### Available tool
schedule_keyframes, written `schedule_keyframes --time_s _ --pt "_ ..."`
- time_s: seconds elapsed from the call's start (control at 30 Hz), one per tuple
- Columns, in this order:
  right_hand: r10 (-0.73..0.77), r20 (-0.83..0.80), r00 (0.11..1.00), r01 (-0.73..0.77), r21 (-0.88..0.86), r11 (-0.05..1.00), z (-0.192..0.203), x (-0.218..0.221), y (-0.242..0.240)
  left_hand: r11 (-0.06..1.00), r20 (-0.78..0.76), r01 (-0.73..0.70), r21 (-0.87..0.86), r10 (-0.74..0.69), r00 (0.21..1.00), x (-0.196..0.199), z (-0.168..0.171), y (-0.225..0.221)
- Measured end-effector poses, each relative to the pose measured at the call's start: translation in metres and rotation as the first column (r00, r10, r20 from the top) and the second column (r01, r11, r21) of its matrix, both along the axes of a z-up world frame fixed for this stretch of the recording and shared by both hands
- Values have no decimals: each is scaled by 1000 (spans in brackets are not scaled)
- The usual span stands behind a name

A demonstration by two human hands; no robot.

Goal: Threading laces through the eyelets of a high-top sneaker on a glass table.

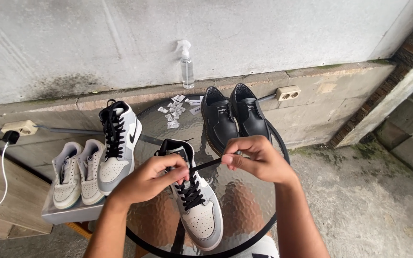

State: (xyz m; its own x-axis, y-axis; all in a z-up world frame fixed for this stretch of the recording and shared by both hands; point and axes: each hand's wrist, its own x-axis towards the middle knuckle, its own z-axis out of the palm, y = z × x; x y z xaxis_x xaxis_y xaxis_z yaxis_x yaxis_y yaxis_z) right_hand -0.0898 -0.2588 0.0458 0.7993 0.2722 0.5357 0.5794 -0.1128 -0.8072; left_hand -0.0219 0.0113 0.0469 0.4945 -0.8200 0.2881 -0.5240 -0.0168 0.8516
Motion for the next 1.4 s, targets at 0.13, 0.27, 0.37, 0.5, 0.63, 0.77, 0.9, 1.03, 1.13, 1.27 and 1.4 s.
schedule_keyframes --time_s 0.13,0.27,0.37,0.5,0.63,0.77,0.9,1.03,1.13,1.27,1.4 --pt "133 -54 990 -132 36 991 -10 13 13 993 -134 78 -88 -89 987 -9 17 -3" --pt "266 -95 959 -248 163 955 -31 31 18 982 -192 76 -175 -110 975 18 -14 7" --pt "286 -125 950 -250 244 937 -59 46 12 942 -310 -59 -329 -49 949 47 -40 35" --pt "273 -141 952 -220 309 925 -80 56 13 887 -312 1 -462 -164 936 42 -38 42" --pt "275 -194 942 -218 270 938 -94 64 13 953 -349 180 -245 -259 900 26 -17 42" --pt "279 -152 948 -244 217 945 -73 58 23 814 -110 -307 493 408 906 4 11 2" --pt "298 -5 954 -294 148 944 -63 60 34 824 -89 -323 465 406 909 -18 18 -17" --pt "276 -56 960 -261 196 945 -75 58 36 881 -91 -319 349 370 924 -18 7 -15" --pt "257 -67 964 -240 199 950 -87 57 33 862 -73 -346 371 398 914 -15 4 -11" --pt "192 -73 979 -180 140 974 -90 49 35 895 -138 -342 287 392 909 -14 -1 -8" --pt "126 -32 992 -123 75 990 -91 47 35 908 -50 -334 253 357 933 -19 -8 -7"
